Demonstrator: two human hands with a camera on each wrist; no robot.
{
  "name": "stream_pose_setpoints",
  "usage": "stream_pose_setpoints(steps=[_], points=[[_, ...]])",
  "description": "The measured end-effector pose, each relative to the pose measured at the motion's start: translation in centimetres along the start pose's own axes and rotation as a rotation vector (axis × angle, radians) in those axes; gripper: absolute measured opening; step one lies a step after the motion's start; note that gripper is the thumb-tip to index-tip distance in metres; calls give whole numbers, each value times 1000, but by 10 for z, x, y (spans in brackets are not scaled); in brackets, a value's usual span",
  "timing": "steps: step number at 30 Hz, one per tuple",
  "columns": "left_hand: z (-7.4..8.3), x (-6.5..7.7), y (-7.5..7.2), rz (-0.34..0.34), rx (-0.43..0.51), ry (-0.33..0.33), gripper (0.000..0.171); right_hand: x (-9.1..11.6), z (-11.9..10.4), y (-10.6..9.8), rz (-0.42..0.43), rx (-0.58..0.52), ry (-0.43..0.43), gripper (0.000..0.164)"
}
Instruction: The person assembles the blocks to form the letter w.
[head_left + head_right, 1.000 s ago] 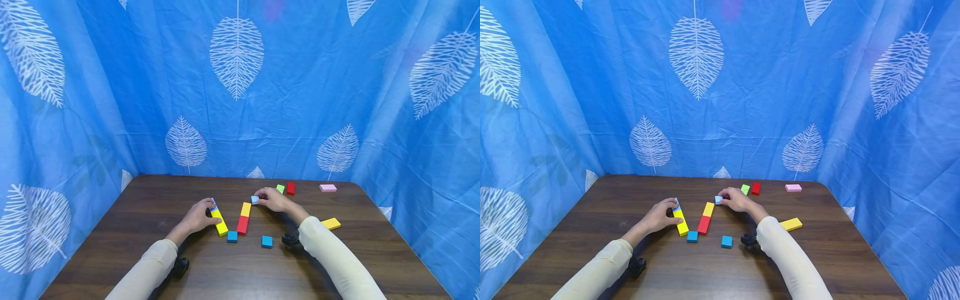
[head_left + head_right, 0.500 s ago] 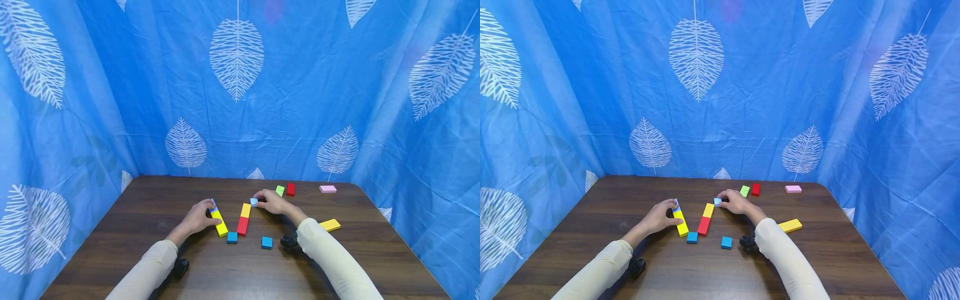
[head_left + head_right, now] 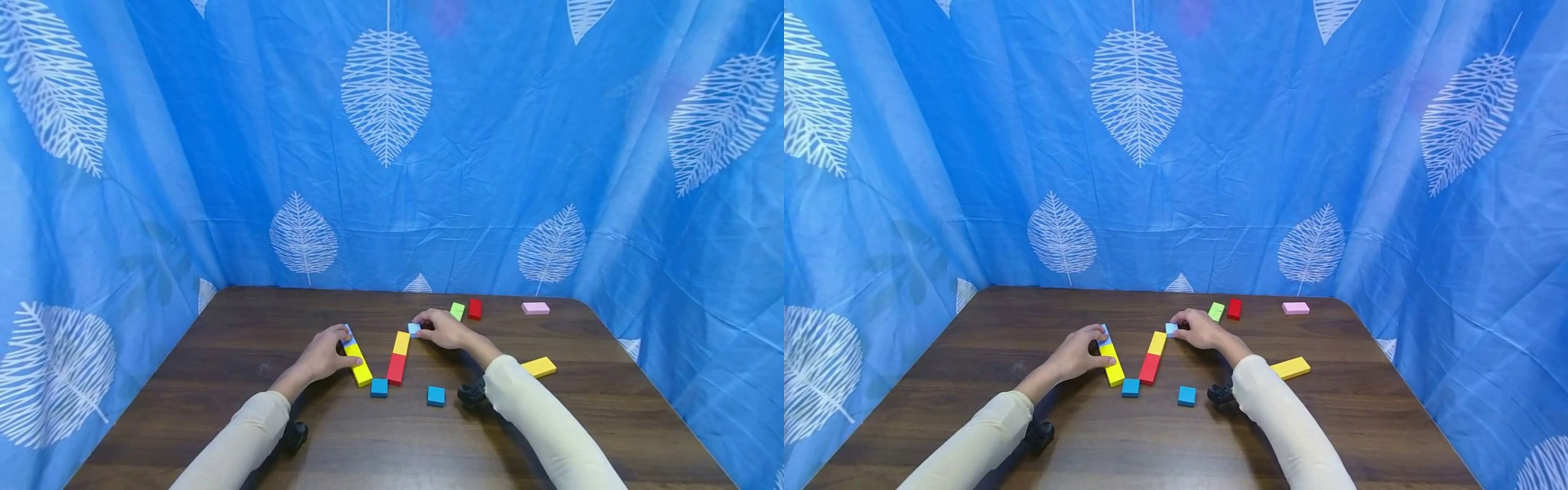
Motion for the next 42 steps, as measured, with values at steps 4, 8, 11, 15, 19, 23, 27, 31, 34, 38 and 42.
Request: stream_pose_setpoints(steps=[4, 8, 11, 15, 19, 23, 27, 31, 34, 38, 42], points=[[1, -1, 1, -4, -13, 1, 61, 1, 1, 1, 2, -4, 0, 27], [3, -1, 1, -22, -34, 0, 60, 3, 1, 0, 1, -11, -10, 29], [5, -3, 0, -32, -59, 10, 59, 5, 1, -2, -3, -10, -22, 32], [9, -5, -2, -44, -90, 13, 60, 8, 1, -6, -6, -6, -37, 34], [15, -4, -3, -46, -106, 0, 62, 14, 4, -11, -6, -30, -26, 36], [24, -4, -3, -32, -96, 23, 60, 23, 6, -18, 6, -35, -6, 36], [38, -7, 5, -46, -65, 120, 57, 32, 9, -23, 14, -8, -26, 36], [51, -9, 20, -112, -33, 210, 57, 41, 11, -24, 7, 0, -45, 35], [60, -10, 31, -170, -30, 258, 55, 48, 10, -24, -4, 3, -52, 35], [69, -11, 42, -225, -52, 296, 52, 58, 5, -23, -16, 6, -84, 34], [70, -11, 51, -272, -69, 292, 50, 69, -1, -20, -36, 8, -116, 34]])
Point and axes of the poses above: each hand's wrist, its own x-axis away from the middle knuckle, its own y-axis out of the palm, z = x × y, the point moved 6 cm from there along -x, towards the middle knuckle, and after that the axes turned 2 degrees about -y, right-handed, at the moved point
